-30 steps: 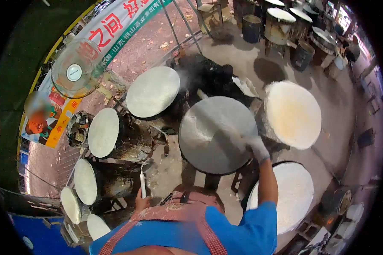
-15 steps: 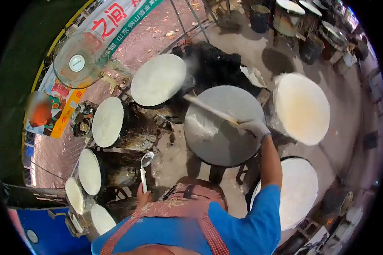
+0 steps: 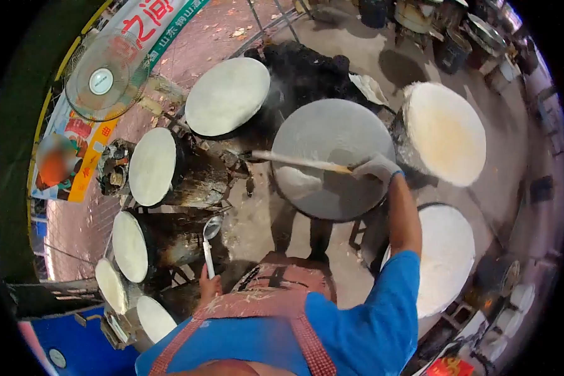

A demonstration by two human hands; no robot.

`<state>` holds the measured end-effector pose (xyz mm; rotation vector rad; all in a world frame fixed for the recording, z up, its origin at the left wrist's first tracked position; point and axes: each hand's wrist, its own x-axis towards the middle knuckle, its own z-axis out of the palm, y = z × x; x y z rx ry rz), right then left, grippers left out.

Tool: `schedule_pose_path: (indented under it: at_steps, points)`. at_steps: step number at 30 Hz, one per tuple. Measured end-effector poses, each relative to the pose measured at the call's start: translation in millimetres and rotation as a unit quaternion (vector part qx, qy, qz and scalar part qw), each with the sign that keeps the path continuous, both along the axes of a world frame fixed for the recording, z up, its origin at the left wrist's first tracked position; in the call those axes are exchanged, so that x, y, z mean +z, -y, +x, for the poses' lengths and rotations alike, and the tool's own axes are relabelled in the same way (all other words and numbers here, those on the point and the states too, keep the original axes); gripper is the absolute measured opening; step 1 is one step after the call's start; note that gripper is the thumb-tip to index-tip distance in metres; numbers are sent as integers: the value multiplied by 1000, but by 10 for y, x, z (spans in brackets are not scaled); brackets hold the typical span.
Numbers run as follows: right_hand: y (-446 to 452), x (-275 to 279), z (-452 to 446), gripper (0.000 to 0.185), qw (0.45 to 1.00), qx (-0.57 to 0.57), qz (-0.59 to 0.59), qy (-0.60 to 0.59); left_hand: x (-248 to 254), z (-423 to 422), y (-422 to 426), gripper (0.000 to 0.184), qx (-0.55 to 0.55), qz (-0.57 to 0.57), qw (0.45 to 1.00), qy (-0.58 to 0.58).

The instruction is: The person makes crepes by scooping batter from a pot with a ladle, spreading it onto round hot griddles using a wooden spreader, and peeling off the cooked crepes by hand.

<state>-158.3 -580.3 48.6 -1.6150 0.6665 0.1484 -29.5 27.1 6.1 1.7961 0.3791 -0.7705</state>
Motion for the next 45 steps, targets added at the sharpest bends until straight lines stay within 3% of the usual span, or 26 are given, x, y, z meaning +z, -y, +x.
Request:
schedule_pose_path:
  at_steps: [1, 5, 8, 9, 11, 12, 14, 15, 17, 18, 20, 21, 24, 25, 26, 27, 28, 30, 32, 34, 36, 38, 40, 42, 44, 45]
  points:
    - [-78, 176, -81, 25, 999, 26, -3, -23, 106, 8, 30, 72, -31, 61, 997, 34]
    - [-674, 739, -1394, 29, 986, -14, -17, -164, 139, 259, -212, 71, -29, -7, 999, -24]
    - [-1659, 624, -2670, 32, 938, -242, 55, -244, -175, 615, -473, 69, -92, 31, 995, -18]
    - [-2003, 80, -3119, 40, 914, -361, 99, -154, -208, 777, -509, 70, -125, 31, 992, 9]
    - [-2933, -101, -2687, 40, 874, -463, 81, -124, -134, 819, -679, 71, -137, 1, 990, -33]
    - [-3341, -258, -2224, 34, 889, -447, -13, -95, -52, 954, -694, 71, -118, -39, 989, -75]
    - [-3785, -659, -1193, 33, 883, -462, -79, -43, -274, 1073, -863, 69, -142, -20, 989, -33]
    - [-3939, -852, -757, 33, 871, -490, -22, 14, -9, 1046, -802, 70, -135, -17, 989, -54]
    - [-3943, -1300, -63, 32, 862, -404, -304, 47, 179, 1027, -820, 70, -138, -81, 985, -68]
    - [-4023, -1119, 146, 32, 853, -360, -377, 6, 251, 1038, -882, 69, -144, -92, 982, -76]
    - [-4019, -1114, -131, 30, 852, -300, -398, -159, 366, 1017, -976, 69, -152, -128, 977, -77]
    - [-4074, -843, -317, 30, 828, -308, -435, -174, 301, 1040, -1071, 71, -136, -146, 975, -96]
    - [-4110, -639, -757, 33, 811, -367, -366, -273, 120, 1086, -1325, 66, -157, -186, 959, -147]
    - [-4097, -575, -644, 32, 837, -450, -262, -170, 14, 1111, -1384, 54, -119, -219, 948, -199]
    - [-4014, -1001, -490, 29, 796, -534, -284, 15, -118, 1123, -1485, 42, -77, -250, 931, -256]
    - [-3962, -1076, -276, 29, 818, -500, -284, -1, -221, 1111, -1561, 32, -33, -282, 908, -310]
    - [-3914, -1138, -59, 30, 838, -464, -285, -16, -246, 1116, -1575, 26, -68, -402, 832, -375]
    - [-3892, -1216, 123, 31, 862, -387, -325, -30, -465, 1213, -1644, 37, -244, -500, 713, -427]
    - [-3793, -1143, -390, 31, 815, -363, -451, 39, -166, 1067, -1567, 38, -81, -505, 720, -468]
    - [-3645, -777, -825, 32, 829, -365, -405, -127, -317, 1078, -1599, 36, -129, -541, 696, -454]
    - [-3626, -94, -691, 31, 828, -469, -291, -97, -96, 981, -1496, 32, -106, -542, 697, -457]
    - [-3374, -633, -391, 30, 808, -502, -307, 39, -143, 951, -1457, 28, -68, -526, 682, -503]
    - [-3310, -1032, -169, 30, 854, -343, -383, -82, -386, 959, -1256, 23, -59, -524, 662, -533]
    - [-3636, -763, -378, 37, 876, -289, -384, -45, -582, 1026, -1289, 19, -81, -525, 662, -529]
    - [-3508, -776, -804, 38, 848, -361, -383, -62, -710, 1089, -1313, 31, -159, -516, 677, -500]
    - [-3301, -604, -971, 38, 857, -381, -334, -98, -387, 1032, -1169, 24, -147, -506, 703, -478]
